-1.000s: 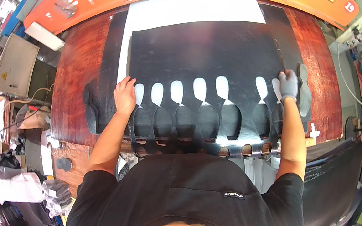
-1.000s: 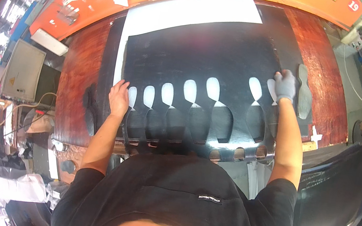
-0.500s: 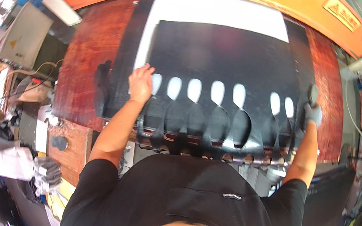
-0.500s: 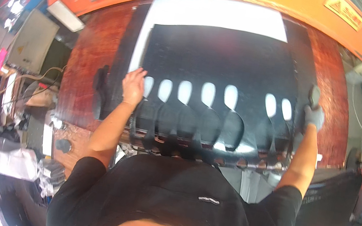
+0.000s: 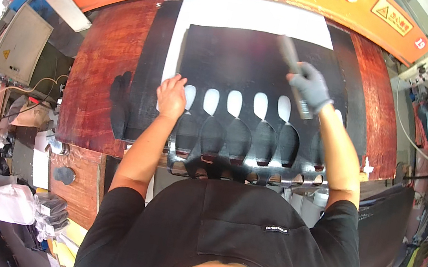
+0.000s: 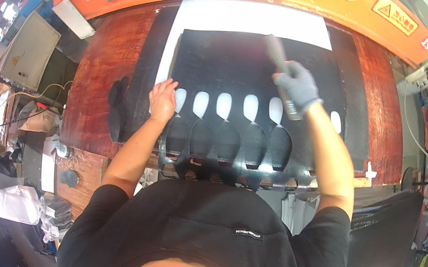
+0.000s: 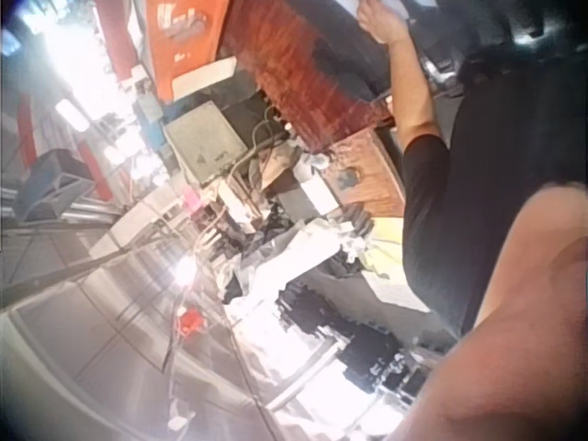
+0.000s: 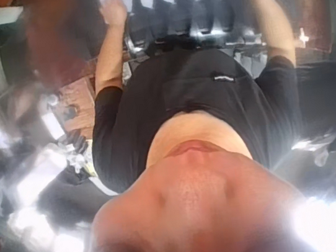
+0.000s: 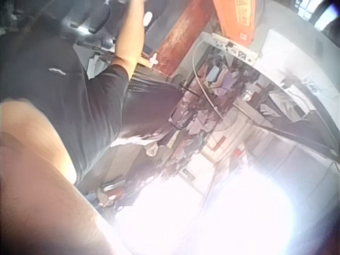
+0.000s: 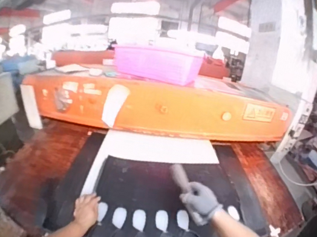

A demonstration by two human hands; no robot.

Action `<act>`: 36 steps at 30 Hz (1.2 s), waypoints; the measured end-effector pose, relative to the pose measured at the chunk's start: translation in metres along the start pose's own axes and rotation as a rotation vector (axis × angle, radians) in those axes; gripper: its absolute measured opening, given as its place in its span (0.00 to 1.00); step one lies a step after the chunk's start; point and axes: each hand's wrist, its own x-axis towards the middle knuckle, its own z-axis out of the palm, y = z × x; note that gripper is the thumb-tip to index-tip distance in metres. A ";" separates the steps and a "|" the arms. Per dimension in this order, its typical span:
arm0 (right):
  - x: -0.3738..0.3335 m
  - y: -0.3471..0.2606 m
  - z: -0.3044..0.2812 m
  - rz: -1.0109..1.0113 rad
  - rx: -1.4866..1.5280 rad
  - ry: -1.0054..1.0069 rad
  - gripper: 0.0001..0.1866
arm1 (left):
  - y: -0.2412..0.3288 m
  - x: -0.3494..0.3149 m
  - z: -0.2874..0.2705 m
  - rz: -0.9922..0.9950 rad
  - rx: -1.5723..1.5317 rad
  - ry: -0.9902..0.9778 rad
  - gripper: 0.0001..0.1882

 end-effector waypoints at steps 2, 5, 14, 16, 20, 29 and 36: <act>0.019 -0.028 0.047 0.006 -0.203 -0.053 0.21 | 0.000 -0.001 0.000 -0.009 -0.037 0.007 0.14; 0.050 -0.053 0.099 0.041 -0.104 -0.137 0.26 | 0.001 -0.002 -0.001 -0.038 -0.064 0.003 0.13; 0.105 -0.072 0.208 0.111 -0.566 0.061 0.24 | 0.000 -0.003 0.000 -0.028 -0.073 -0.026 0.15; 0.102 -0.064 0.226 0.177 -0.699 0.037 0.24 | -0.001 -0.002 0.000 -0.002 -0.057 -0.046 0.16; 0.092 -0.049 0.230 0.134 -0.632 0.068 0.29 | 0.000 -0.001 -0.001 0.044 0.002 -0.042 0.17; 0.035 -0.016 0.191 -0.105 -0.537 -0.075 0.37 | 0.001 0.003 -0.003 0.100 0.013 -0.063 0.16; 0.047 0.014 0.185 -0.373 -0.600 -0.066 0.40 | -0.002 0.005 -0.006 0.091 -0.016 -0.061 0.15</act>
